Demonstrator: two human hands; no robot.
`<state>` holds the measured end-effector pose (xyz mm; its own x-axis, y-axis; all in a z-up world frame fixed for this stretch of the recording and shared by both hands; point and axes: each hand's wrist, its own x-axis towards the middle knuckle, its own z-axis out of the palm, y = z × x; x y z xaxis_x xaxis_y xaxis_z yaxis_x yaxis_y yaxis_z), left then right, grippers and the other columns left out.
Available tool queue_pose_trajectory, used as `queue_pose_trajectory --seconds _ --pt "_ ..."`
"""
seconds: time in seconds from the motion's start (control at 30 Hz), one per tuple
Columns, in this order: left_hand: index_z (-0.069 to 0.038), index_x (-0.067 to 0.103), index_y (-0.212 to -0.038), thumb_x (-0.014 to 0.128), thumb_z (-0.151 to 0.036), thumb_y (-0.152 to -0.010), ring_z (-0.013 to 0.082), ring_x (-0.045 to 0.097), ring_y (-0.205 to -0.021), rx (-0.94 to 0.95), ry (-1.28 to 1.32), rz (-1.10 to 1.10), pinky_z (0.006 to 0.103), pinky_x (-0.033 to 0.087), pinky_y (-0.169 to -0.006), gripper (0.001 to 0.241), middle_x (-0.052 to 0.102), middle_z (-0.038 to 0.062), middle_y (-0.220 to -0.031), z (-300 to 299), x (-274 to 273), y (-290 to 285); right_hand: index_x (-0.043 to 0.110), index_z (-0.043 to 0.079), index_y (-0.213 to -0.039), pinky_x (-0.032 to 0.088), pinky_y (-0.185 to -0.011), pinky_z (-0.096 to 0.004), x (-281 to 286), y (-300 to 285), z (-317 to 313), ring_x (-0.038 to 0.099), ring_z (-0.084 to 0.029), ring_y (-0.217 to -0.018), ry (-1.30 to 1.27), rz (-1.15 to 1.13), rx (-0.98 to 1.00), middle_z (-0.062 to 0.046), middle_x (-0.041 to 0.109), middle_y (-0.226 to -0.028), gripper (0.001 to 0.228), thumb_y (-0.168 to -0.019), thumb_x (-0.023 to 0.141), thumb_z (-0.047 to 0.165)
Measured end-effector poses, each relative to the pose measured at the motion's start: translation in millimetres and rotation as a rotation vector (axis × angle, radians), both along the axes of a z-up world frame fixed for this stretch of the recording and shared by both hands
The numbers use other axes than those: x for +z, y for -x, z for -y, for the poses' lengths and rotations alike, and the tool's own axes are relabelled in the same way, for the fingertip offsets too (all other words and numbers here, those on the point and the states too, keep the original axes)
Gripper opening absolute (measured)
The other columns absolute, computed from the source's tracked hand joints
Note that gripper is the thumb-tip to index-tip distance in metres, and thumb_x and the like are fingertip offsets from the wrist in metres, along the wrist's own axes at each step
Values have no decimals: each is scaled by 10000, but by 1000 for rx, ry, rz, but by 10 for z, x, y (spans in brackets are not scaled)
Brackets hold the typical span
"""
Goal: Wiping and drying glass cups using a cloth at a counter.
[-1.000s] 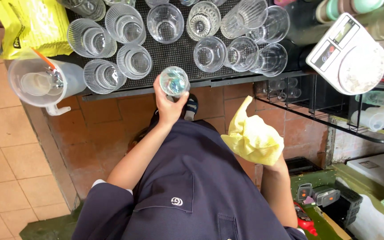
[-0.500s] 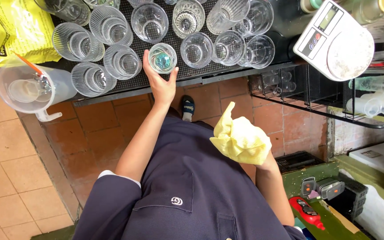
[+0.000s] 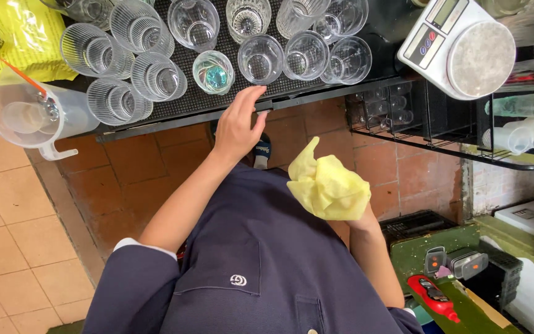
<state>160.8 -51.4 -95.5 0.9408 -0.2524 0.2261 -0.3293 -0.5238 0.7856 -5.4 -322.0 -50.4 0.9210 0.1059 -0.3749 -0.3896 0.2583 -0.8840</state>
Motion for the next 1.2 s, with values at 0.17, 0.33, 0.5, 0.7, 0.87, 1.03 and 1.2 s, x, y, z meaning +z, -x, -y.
queue_pose_trajectory --seconds 0.17,0.33,0.5,0.7,0.87,1.03,1.2 --pt "-24 581 -1342 725 -72 -910 317 691 -959 -26 -188 129 387 561 -804 458 591 135 -1298 208 34 -316 593 27 -1410 553 -992 -368 22 38 -28 665 -197 -1186 -57 -80 -144 -105 665 -1353 480 -994 672 251" --pt "-48 643 -1231 723 -86 -941 299 689 -835 -5 -282 73 407 544 -702 303 626 101 -1111 225 -134 -344 620 9 -1383 556 -994 -372 97 80 -28 671 -204 -1183 -73 -24 -130 -111 675 -1343 444 -1011 672 247" --pt "-52 645 -1088 671 -11 -941 307 666 -956 8 -181 176 403 539 -796 154 639 82 -1045 143 -119 -264 625 25 -1378 557 -990 -361 57 157 -40 676 -190 -1165 -59 12 -146 -99 681 -1325 436 -1010 667 255" --pt "-7 651 -1023 666 -13 -964 247 670 -867 17 86 -17 340 534 -748 60 667 94 -1004 -118 422 108 639 45 -1343 544 -1004 -347 126 96 -156 654 -182 -1181 247 169 -97 -72 677 -1314 382 -995 702 189" --pt "3 679 -1019 667 -20 -962 144 575 -729 -106 337 -272 263 481 -686 63 664 58 -933 -381 659 582 580 70 -1412 492 -1074 -353 -141 151 -210 606 -222 -1278 707 329 31 -103 631 -1389 446 -982 687 117" --pt "-13 693 -1021 678 -15 -943 101 540 -697 -264 419 -345 240 467 -682 79 657 33 -931 -358 958 1000 521 55 -1466 441 -1115 -377 352 40 -608 555 -263 -1320 600 429 214 -152 567 -1425 577 -929 727 94" --pt "-26 694 -1027 683 -24 -931 103 530 -696 -310 453 -321 248 459 -689 96 649 38 -955 -229 1039 1199 563 38 -1373 536 -1004 -350 149 178 -783 636 -201 -1189 382 223 176 -90 647 -1299 609 -825 810 138"
